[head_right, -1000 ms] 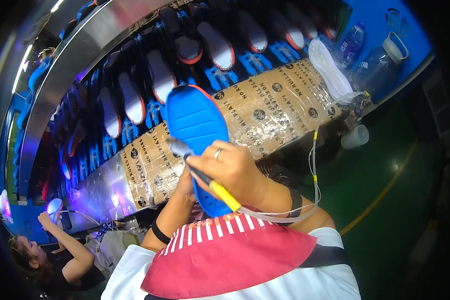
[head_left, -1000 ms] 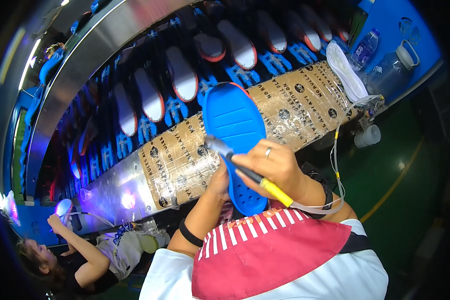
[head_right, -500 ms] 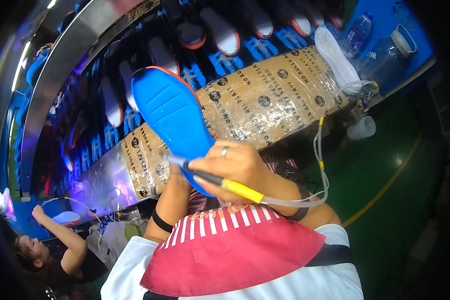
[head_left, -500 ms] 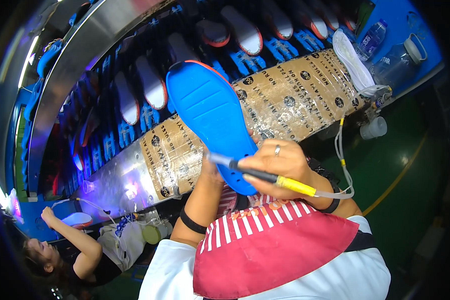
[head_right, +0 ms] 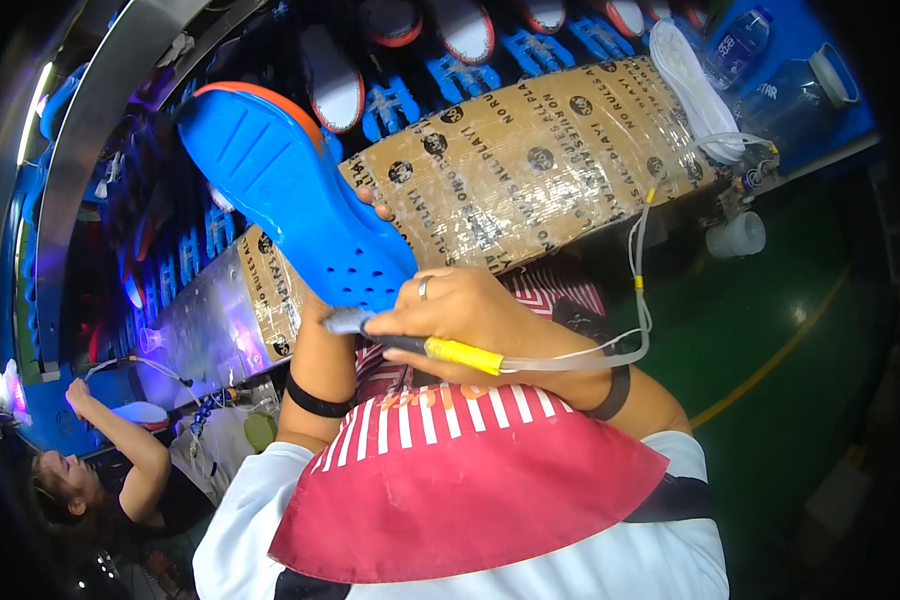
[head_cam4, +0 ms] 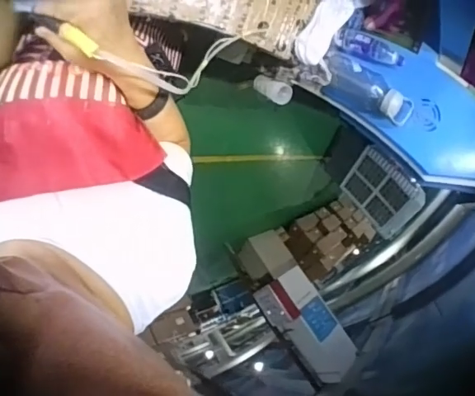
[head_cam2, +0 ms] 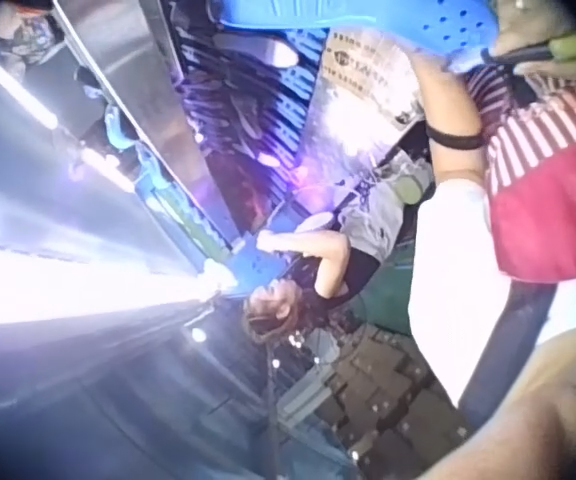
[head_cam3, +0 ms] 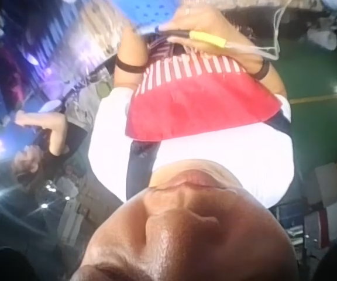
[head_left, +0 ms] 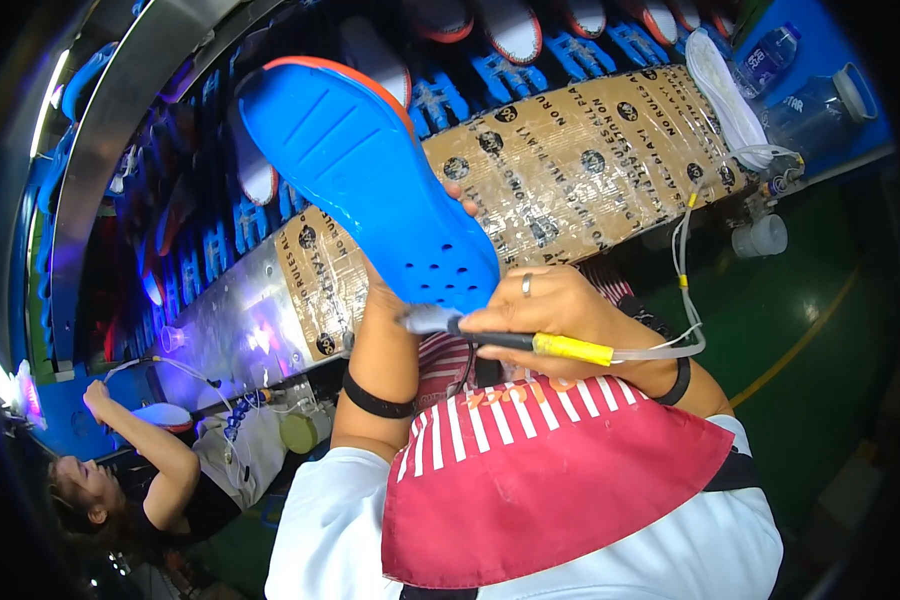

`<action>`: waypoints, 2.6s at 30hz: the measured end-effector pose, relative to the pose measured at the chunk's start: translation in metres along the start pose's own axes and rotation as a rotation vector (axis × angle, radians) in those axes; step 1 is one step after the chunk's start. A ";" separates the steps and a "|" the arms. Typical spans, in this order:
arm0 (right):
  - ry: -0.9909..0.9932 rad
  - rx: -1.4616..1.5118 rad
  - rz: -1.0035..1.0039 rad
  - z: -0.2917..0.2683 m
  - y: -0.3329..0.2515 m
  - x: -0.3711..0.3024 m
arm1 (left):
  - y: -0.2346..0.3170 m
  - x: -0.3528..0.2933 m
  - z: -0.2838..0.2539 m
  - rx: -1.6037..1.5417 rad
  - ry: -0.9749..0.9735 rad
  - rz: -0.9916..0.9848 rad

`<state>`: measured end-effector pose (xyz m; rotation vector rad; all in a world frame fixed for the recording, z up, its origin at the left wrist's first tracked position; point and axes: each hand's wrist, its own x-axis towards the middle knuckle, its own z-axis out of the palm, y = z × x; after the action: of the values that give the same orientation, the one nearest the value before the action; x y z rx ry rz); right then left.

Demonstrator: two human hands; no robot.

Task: Applying adhesive or primer to the bottom of blue clog soles using a brush tool at a factory workstation.

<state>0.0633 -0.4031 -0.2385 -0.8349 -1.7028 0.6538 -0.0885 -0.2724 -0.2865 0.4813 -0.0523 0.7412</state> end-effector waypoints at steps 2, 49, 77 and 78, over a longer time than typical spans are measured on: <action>-0.118 0.028 0.032 -0.011 -0.005 0.002 | 0.014 0.003 0.000 -0.030 -0.016 -0.096; -0.126 -0.176 0.015 -0.018 0.021 -0.008 | 0.076 0.027 0.007 1.191 0.388 -0.972; 0.344 -0.045 0.342 -0.031 0.003 0.013 | -0.022 -0.063 0.002 -0.333 0.358 -0.207; 0.344 -0.058 0.329 -0.030 -0.003 0.022 | -0.025 -0.059 0.005 -0.316 0.312 -0.205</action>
<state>0.0878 -0.3872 -0.2151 -1.2106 -1.2904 0.6385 -0.1152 -0.3279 -0.3044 0.0649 0.1677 0.5860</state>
